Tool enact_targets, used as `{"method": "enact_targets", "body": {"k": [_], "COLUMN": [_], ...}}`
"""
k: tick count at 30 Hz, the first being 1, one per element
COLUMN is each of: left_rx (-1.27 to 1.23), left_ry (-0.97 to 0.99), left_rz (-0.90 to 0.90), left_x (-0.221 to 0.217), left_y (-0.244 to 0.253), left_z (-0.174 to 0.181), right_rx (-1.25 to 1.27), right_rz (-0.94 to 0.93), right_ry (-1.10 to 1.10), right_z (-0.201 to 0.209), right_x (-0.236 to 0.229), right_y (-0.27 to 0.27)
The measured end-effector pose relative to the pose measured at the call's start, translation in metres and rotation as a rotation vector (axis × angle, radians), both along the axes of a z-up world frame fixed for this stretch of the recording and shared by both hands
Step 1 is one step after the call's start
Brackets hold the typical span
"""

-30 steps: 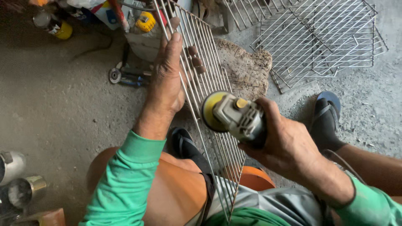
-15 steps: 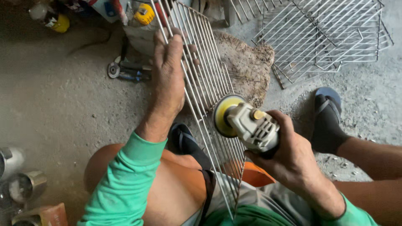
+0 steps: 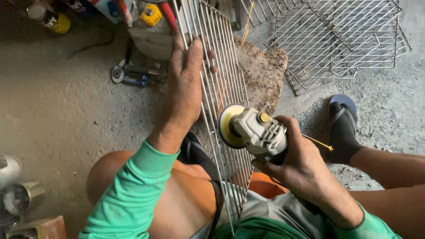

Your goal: The person uses an angle grinder to smooth and clean the surface of metal wire grates. They hold the grate with one hand and move the grinder along the wires, generating sparks. The person repositions the grate multiple times to access different areas.

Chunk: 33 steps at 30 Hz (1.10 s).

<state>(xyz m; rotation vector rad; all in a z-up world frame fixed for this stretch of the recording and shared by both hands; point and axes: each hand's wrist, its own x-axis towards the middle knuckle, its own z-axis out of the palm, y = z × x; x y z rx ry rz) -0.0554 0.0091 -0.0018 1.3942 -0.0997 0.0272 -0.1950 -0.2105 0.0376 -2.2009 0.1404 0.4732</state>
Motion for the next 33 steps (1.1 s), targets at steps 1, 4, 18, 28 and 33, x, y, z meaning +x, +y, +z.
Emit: {"method": "enact_targets", "body": {"k": [1,4,18,28,33], "left_rx": [-0.004,-0.007,0.072,-0.051,-0.017], "left_ry": [0.015,0.031,-0.028,-0.012,-0.029], "left_rz": [0.012,0.032,-0.045,-0.028,-0.035], "left_x": [0.000,0.001,0.004,0.004,-0.001], "left_y": [0.000,0.002,-0.002,-0.003,-0.005], "left_z": [-0.001,-0.001,0.002,0.002,0.007], "right_rx": [-0.002,-0.008,0.133,-0.111,-0.044], "right_rz": [-0.005,-0.003,-0.054,0.009,-0.029], "right_ry": [0.056,0.063,0.074,-0.087,-0.057], "right_z": [-0.001,-0.004,-0.016,-0.014,-0.014], "right_x": [0.000,0.001,0.004,-0.009,-0.004], "right_y": [-0.002,-0.001,-0.006,-0.002,-0.002]}}
